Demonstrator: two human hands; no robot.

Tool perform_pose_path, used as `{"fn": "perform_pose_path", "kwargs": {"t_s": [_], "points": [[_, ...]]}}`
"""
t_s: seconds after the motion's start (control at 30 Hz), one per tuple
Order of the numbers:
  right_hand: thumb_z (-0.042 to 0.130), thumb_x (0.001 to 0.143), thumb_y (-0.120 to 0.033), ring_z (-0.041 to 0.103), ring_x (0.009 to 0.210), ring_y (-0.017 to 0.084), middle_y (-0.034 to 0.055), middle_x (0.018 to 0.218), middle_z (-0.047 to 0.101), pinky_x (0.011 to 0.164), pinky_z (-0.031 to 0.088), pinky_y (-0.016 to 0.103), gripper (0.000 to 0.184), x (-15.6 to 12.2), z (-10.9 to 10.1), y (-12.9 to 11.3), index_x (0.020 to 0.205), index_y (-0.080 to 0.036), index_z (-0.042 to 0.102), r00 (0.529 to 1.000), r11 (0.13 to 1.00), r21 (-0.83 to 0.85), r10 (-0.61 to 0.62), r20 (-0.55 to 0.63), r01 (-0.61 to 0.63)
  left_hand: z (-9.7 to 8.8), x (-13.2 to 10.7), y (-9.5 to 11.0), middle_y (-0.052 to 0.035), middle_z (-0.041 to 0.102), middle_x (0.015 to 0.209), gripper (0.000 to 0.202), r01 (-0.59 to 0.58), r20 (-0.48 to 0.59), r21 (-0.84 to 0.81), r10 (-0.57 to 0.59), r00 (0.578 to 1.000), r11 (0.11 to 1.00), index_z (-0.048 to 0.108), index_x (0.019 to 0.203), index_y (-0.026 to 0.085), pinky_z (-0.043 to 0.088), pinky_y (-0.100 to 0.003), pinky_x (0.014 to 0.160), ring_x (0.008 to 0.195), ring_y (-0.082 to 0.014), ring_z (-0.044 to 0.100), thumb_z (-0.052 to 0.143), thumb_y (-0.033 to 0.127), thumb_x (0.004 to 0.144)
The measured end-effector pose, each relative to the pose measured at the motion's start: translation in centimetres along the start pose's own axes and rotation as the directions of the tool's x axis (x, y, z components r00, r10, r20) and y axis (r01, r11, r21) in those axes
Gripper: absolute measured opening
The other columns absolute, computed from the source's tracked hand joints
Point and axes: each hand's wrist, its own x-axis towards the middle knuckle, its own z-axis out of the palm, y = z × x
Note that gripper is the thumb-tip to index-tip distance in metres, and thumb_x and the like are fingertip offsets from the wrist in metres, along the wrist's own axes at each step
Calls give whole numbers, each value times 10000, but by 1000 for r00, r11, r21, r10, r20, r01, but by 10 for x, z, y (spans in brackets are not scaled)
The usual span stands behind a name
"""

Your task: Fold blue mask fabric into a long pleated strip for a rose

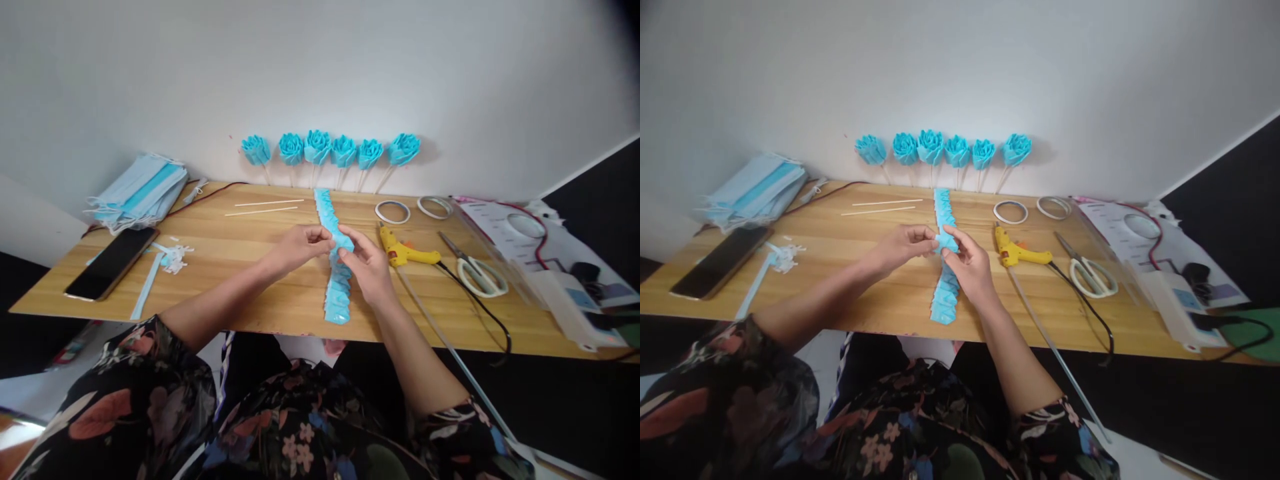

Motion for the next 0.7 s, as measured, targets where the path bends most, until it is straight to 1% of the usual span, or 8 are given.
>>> {"fn": "perform_pose_path", "kwargs": {"t_s": [0.1, 0.2, 0.3, 0.4, 0.47, 0.57, 0.63, 0.7], "points": [[663, 823, -358, 649, 955, 200, 43, 1120, 711, 768, 554, 344, 407, 1, -3, 0, 1219, -270, 687, 1000, 999, 29, 18, -8, -18, 0, 2, -3, 17, 581, 666, 210, -3, -27, -37, 2, 1000, 999, 614, 722, 157, 412, -254, 666, 634, -95, 501, 680, 353, 755], [637, 844, -382, 637, 937, 189, 40, 1044, 701, 754, 547, 327, 378, 1, -5, 1, 1202, -276, 699, 999, 999, 34, 35, -24, -34, -1, 0, -6, 22, 568, 644, 212, -4, -29, 0, 4, 1000, 1000, 615, 712, 156, 395, -250, 646, 617, -90, 478, 680, 350, 769], [682, 810, -374, 615, 861, 163, 24, 947, 677, 746, 534, 310, 414, 0, -3, 1, 1210, -265, 692, 999, 999, 1, 51, -19, -51, -1, -4, -7, 24, 571, 652, 193, 24, -11, 43, -24, 1000, 999, 626, 728, 151, 381, -245, 635, 614, -85, 469, 665, 329, 793], [705, 784, -343, 578, 772, 137, 3, 863, 647, 691, 508, 283, 424, 0, -1, 0, 1198, -251, 697, 999, 998, -34, 48, -13, -48, -1, -7, -8, 21, 570, 649, 184, 61, 15, 32, -61, 998, 998, 629, 731, 148, 367, -243, 619, 604, -82, 460, 657, 317, 797], [704, 788, -339, 587, 775, 139, 5, 867, 656, 696, 511, 286, 411, 0, -1, 1, 1189, -249, 703, 999, 998, -27, 53, -11, -54, -1, -9, -8, 24, 556, 627, 191, 80, 24, -10, -80, 997, 997, 623, 724, 149, 363, -241, 604, 588, -81, 452, 662, 324, 793], [667, 835, -388, 628, 819, 162, 27, 939, 697, 749, 536, 319, 379, 0, -5, 3, 1188, -256, 711, 997, 997, 15, 77, -30, -77, -3, -11, -8, 18, 565, 639, 194, 84, -18, -79, -85, 996, 993, 623, 739, 154, 372, -242, 598, 588, -84, 462, 665, 336, 793], [637, 866, -426, 638, 799, 167, 34, 949, 711, 758, 541, 335, 364, 0, -8, 5, 1178, -258, 721, 995, 995, 17, 94, -35, -94, -5, -11, -8, 14, 572, 647, 186, 73, -51, -94, -78, 996, 993, 623, 742, 156, 373, -241, 595, 590, -84, 467, 663, 329, 797], [640, 869, -433, 635, 755, 160, 31, 919, 714, 746, 536, 333, 348, 0, -9, 5, 1152, -255, 736, 993, 994, -5, 112, -37, -112, -6, -10, -9, 16, 575, 644, 169, 68, -59, -86, -74, 996, 994, 624, 744, 154, 368, -237, 591, 587, -81, 465, 663, 308, 801]]}}
